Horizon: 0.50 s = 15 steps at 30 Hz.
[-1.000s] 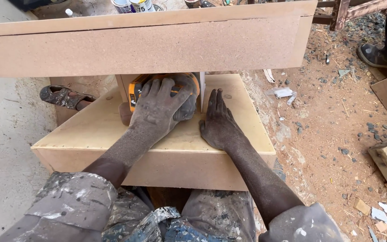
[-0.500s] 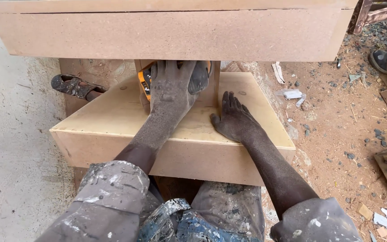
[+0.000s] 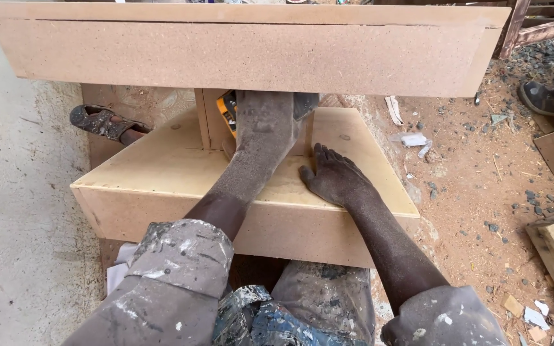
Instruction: The person uses an electric sander to smooth the edges and surfaces of a wooden drawer and its supporting frame. They move the tool along the vertical sides and horizontal top of the drawer, then flip the frame to sand the underside.
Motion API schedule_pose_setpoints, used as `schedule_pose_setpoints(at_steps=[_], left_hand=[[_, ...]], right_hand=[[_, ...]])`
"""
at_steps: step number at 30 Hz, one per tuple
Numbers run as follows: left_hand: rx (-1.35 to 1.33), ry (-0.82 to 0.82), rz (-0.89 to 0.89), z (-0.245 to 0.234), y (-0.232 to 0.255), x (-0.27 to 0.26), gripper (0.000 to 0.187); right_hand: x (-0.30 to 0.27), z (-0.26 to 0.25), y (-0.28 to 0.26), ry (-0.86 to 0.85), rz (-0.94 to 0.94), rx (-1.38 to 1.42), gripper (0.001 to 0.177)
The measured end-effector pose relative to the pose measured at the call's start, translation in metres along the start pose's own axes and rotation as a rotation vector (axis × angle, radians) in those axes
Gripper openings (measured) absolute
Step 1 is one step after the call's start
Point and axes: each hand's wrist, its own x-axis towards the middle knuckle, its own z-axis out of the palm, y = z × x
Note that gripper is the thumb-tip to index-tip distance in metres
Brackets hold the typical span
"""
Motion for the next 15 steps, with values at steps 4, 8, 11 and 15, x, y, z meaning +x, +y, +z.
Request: schedule_pose_setpoints(at_steps=[4, 8, 11, 15], left_hand=[[0.148, 0.182, 0.160, -0.015, 0.022, -0.004, 0.081], [0.165, 0.215, 0.326, -0.033, 0.034, -0.007, 0.072], [0.242, 0.160, 0.466, -0.028, 0.027, -0.016, 0.074], [0.225, -0.045, 0.566, -0.018, 0.015, -0.026, 0.093]], right_hand=[[0.012, 0.010, 0.007, 0.044, 0.008, 0.032, 0.079], [0.009, 0.010, 0.006, 0.107, 0.056, 0.107, 0.094], [-0.018, -0.014, -0.011, 0.144, 0.059, 0.151, 0.099], [-0.024, -0.016, -0.010, 0.219, 0.060, 0.287, 0.110]])
